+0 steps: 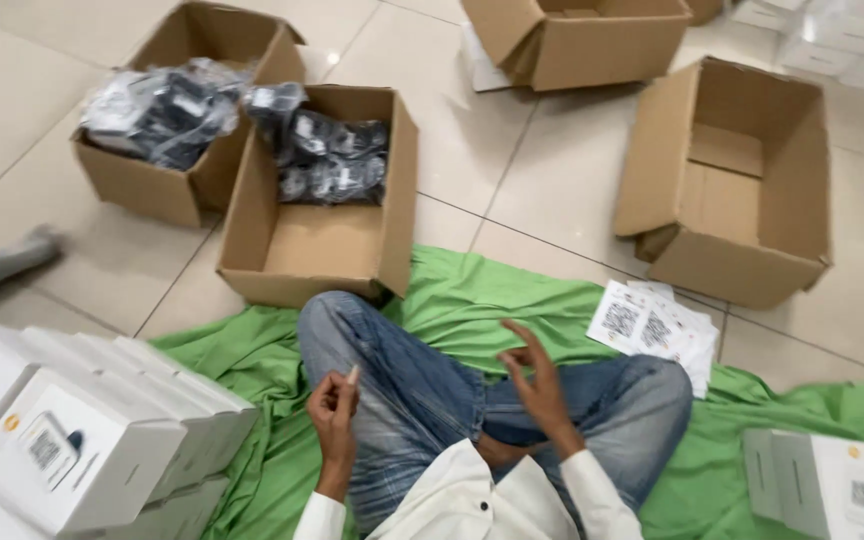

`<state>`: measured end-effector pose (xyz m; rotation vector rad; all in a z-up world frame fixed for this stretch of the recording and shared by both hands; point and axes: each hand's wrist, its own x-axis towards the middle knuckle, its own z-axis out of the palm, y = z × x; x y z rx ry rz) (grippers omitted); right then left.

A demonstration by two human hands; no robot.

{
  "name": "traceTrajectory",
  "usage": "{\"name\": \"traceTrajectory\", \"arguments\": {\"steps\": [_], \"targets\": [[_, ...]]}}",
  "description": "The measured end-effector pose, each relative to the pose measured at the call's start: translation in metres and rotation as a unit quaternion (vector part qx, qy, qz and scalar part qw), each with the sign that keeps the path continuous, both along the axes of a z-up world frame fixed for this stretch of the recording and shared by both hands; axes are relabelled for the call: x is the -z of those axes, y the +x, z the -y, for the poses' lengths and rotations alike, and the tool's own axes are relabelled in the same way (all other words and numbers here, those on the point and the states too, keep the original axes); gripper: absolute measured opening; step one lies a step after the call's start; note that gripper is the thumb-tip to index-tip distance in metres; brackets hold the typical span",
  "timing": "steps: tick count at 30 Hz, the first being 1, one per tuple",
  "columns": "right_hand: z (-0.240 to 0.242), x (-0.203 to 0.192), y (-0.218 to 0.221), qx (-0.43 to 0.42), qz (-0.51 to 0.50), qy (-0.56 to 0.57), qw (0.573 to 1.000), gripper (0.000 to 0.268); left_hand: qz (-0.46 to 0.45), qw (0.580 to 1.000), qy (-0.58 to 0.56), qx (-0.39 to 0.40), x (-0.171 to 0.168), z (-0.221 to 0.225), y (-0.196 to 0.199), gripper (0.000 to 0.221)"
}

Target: The person packs electronic components and QR code labels into small white boxes.

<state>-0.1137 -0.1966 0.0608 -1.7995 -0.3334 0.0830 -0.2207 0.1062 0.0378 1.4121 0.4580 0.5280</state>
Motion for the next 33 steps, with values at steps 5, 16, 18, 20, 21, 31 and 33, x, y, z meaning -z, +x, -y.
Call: {"name": "traceTrajectory", "arguments": {"steps": [5,16,18,20,21,31,33], "targets": [[0.183,-0.007,-0.055,0.284,0.029,-0.074,0.955,0.048,0.044,0.968,-0.037,0.246,-0.040,0.079,0.074,0.038],[0.391,-0.030,-0.196,0.589,0.091,-0.138,0.791,0.035,-0.022,0.680,-0.081,0.728,-0.031,0.386,0.118,0.021],[0.411,0.011,-0.195,0.599,0.010,-0.125,0.791,0.043,-0.070,0.598,-0.104,0.792,-0.023,0.439,0.112,0.051],[0.403,0.048,-0.190,0.581,0.040,-0.157,0.798,0.054,-0.102,0.595,-0.067,0.794,0.015,0.472,0.102,0.065],[0.399,0.066,-0.183,0.553,0.070,-0.193,0.807,0.065,-0.132,0.599,-0.033,0.789,0.034,0.487,0.098,0.080],[0.269,0.076,-0.156,0.597,0.040,-0.002,0.801,0.052,-0.296,0.678,-0.134,0.660,0.069,0.488,0.098,0.089],[0.255,0.054,-0.144,0.599,-0.011,0.200,0.775,0.064,-0.243,0.684,-0.139,0.674,0.062,0.481,0.094,0.083]]}}
